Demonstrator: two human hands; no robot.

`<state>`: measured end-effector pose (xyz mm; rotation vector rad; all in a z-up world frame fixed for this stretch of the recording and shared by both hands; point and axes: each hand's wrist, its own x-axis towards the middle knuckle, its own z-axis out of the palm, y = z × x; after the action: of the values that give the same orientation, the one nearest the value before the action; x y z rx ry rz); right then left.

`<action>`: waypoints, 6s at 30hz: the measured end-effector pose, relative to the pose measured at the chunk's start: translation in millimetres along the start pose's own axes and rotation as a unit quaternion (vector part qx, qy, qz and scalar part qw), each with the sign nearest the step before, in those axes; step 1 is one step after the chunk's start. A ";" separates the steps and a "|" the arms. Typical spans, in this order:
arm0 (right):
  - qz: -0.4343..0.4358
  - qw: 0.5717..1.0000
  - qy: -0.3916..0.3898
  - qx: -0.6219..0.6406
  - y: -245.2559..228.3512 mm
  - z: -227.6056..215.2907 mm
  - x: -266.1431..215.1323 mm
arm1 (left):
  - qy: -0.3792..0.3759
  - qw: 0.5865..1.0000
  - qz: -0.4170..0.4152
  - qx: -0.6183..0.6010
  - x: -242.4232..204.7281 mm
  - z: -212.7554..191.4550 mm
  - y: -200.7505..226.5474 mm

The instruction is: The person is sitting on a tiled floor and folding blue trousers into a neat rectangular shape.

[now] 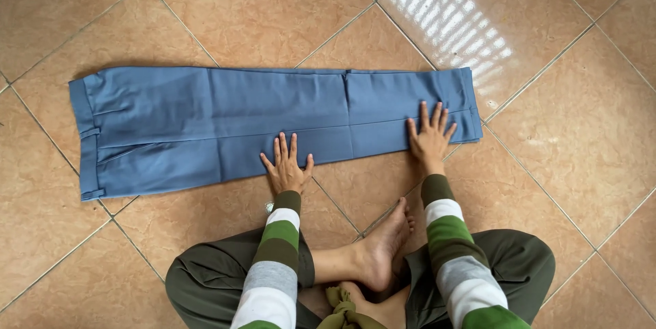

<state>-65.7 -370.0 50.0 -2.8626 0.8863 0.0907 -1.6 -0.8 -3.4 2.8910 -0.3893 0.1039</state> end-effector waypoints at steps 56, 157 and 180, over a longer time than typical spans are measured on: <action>-0.045 0.997 -0.028 0.058 -175.5 5.4 -14.8 | 0.104 0.994 -0.003 -0.022 0.8 20.5 -8.1; -0.015 0.909 -0.072 0.411 -82.5 13.3 30.0 | 0.058 0.996 0.022 -0.069 -1.3 -17.6 2.3; 0.049 0.979 -0.169 -0.100 -14.4 -36.0 -26.1 | -0.163 0.950 0.016 -0.265 6.2 -65.4 -53.4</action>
<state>-78.5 -349.3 90.0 -2.8498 0.9902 0.6914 16.0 62.7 49.6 2.3621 -0.4394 -0.4167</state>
